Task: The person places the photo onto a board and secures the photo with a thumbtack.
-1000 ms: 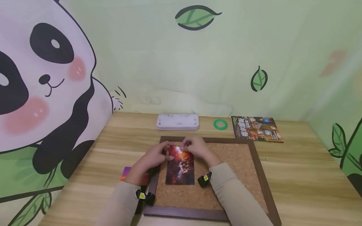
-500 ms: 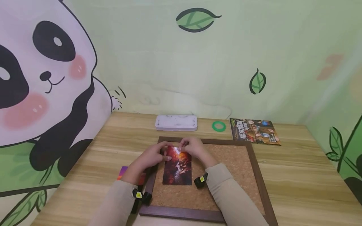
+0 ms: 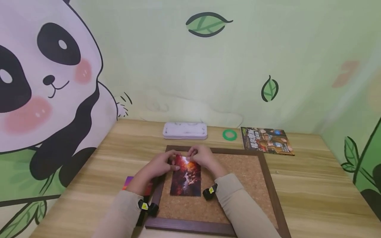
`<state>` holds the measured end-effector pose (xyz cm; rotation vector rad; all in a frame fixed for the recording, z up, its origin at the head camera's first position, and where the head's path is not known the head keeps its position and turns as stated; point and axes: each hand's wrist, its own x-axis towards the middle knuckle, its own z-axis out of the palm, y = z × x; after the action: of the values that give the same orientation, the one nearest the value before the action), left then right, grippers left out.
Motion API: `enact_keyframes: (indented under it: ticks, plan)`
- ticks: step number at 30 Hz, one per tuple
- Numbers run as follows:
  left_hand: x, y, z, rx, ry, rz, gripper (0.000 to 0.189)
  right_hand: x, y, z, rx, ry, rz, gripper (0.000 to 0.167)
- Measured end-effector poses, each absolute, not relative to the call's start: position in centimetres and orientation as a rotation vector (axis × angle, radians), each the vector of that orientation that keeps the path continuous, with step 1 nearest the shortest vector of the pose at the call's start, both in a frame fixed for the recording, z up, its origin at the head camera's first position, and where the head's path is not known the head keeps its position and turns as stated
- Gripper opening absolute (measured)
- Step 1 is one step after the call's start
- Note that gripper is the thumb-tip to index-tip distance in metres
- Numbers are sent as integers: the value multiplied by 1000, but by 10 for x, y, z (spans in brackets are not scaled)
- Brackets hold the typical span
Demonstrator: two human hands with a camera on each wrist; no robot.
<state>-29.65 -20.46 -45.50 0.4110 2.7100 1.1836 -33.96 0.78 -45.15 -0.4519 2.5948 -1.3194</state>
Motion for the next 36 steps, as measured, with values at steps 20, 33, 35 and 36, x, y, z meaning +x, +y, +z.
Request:
enact_keyframes:
  ticks: [20,33,35,36]
  plan:
    - [-295,-204,-464,418,2725,1185,35,-336,8,-461,-440,2598,-1304,6]
    - [-302,-205,-450,452,2800,1052,33,-339,10,-449,-500,2629,-1273,7]
    - [-301,-209,-444,429,2816,1003,33,-338,10,-450,-511,2622,-1291,7]
    - [-302,-214,-441,424,2824,986,32,-337,11,-451,-513,2619,-1298,8]
